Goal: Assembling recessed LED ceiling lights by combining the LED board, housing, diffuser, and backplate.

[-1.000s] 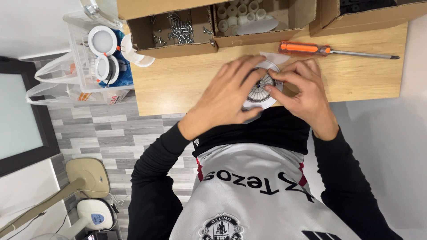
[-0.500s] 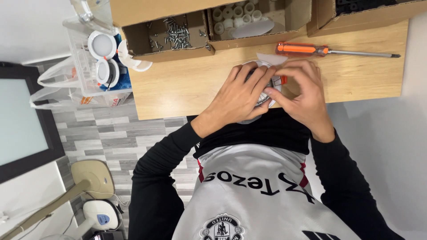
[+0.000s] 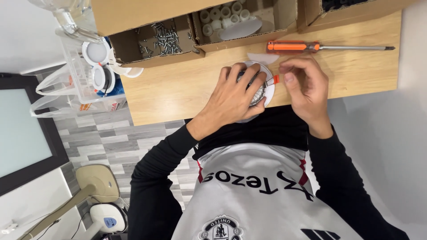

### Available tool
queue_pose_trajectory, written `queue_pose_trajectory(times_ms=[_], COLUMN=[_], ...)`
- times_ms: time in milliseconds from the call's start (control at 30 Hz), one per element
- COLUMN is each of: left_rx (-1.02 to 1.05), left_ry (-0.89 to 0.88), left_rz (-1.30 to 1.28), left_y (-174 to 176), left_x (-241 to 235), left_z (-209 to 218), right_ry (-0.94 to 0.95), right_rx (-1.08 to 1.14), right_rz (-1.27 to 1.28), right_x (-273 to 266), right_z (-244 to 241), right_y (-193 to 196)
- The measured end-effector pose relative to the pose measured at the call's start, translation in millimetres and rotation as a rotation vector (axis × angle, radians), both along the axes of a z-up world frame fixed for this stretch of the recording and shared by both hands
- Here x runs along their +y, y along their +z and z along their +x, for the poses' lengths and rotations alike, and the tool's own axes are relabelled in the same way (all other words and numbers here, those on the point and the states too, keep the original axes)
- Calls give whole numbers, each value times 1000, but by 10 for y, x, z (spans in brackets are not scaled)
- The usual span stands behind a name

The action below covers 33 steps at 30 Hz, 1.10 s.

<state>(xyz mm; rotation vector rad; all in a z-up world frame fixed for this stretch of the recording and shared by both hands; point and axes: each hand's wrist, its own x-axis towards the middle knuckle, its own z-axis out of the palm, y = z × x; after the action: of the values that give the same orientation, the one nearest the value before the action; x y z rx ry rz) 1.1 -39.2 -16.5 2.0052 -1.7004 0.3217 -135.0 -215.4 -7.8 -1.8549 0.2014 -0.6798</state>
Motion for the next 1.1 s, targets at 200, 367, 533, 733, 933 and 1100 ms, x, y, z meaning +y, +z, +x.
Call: queue_pose_trajectory(times_ms=[200,367,533,733,933,1100], left_rx=[160,463,722,735,737,708], left_ry=[-24,-42,-48,-18,-14,-29], left_rz=[-121,-260,-446,-474,-557,-606], left_y=[130,297,389,332,178,186], left_x=[11,32,-4,45,95,71], left_z=[-131,-374,-610,-645,-679,-640], right_ry=[22,208,426,413,362,292], right_rx=[-91,-201,-373,-333,-287,-279], right_rz=[34,111,369,400,384,506], right_x=[-44,102,533,551,722,909], right_z=[-78,-159,-110,-131,-95,-40], right_y=[-81,-186,-287,-596,-529,-600])
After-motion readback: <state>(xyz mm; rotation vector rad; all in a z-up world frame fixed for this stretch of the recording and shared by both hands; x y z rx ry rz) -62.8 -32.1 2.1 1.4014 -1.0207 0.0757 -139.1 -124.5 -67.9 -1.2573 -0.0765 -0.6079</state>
